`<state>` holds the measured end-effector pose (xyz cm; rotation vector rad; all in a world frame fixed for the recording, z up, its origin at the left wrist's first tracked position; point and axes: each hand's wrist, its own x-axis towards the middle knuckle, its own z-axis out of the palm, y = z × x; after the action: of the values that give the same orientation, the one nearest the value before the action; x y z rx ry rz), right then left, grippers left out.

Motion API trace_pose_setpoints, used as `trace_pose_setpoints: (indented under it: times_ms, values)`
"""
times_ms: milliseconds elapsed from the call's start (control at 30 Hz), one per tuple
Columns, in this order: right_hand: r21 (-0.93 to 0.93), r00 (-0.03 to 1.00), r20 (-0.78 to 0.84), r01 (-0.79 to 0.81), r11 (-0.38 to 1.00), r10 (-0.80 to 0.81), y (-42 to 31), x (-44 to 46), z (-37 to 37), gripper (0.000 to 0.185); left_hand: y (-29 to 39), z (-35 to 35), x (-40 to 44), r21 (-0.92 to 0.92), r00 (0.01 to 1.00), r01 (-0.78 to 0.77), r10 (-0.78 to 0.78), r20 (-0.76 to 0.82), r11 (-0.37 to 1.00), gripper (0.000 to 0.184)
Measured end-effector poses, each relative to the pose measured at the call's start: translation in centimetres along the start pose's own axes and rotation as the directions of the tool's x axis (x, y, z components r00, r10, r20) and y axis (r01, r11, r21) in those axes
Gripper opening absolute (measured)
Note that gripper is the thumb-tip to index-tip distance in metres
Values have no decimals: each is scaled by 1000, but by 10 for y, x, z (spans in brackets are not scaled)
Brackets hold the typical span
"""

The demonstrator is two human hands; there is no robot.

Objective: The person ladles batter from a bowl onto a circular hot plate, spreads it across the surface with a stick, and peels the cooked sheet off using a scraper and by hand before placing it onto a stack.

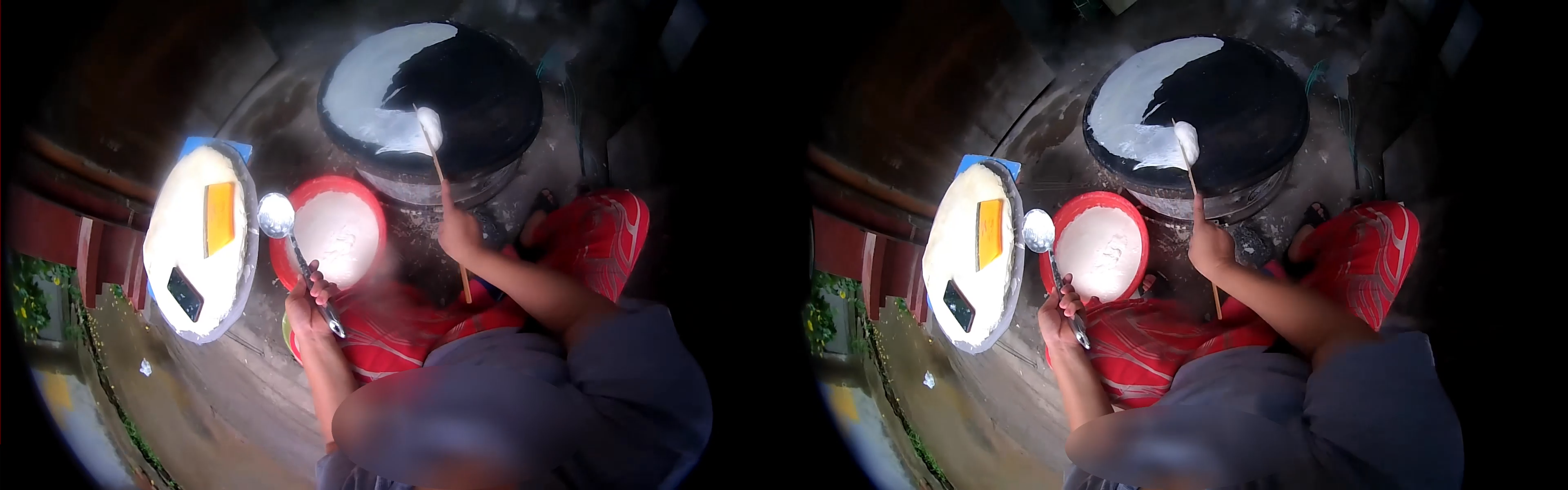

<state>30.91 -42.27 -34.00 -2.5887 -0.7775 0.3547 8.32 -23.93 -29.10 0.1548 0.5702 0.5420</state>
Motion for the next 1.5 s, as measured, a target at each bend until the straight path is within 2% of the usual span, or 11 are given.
trace_pose_setpoints:
  times_ms: [200, 400, 500, 1000, 1100, 1133, 1167, 1200, 1267, 1367, 1500]
  values:
    - [-111, 967, -7, 251, 962, -253, -7, 6, 41, 69, -4, 7, 5, 20, 999, -4, 5, -39, 1000, 32]
    - [-157, 999, -43, 22, 987, -29, 36, -11, -25, 72, -2, 3, 11, 79, 1000, 16, -16, -11, 997, 32]
    - [-311, 966, -77, 211, 927, -246, 37, -12, 6, 67, -6, 10, 11, 52, 999, 8, -7, -35, 999, 31]
    - [-324, 991, -70, 87, 942, -115, 133, 23, -54, 71, -15, 29, 21, 72, 999, 45, -43, -25, 996, 29]
    - [-74, 961, -257, 84, 994, -100, 163, 42, -57, 65, -14, 26, 26, 37, 998, 56, -55, -23, 998, 29]
    - [546, 987, -73, -80, 834, 143, 154, 45, -68, 62, -16, 27, 27, 38, 998, 59, -58, -24, 998, 29]
    - [905, 950, 219, -283, 317, 223, 146, 47, -76, 59, -17, 29, 27, 22, 998, 62, -62, -23, 998, 29]
    - [872, 957, 238, -286, 397, 166, 139, 39, -74, 58, -17, 31, 28, 9, 998, 64, -64, -22, 998, 29]
    - [317, 955, -207, 271, 909, -213, 138, 13, -44, 61, -17, 35, 29, -11, 996, 81, -82, -29, 997, 30]
    - [-62, 873, -297, 388, 920, -388, 170, -2, -79, 63, -19, 36, 33, -13, 997, 55, -56, -51, 998, 32]
    - [-186, 929, -339, 88, 979, -148, 220, 44, -118, 58, -17, 33, 37, 6, 998, 58, -58, -39, 998, 32]
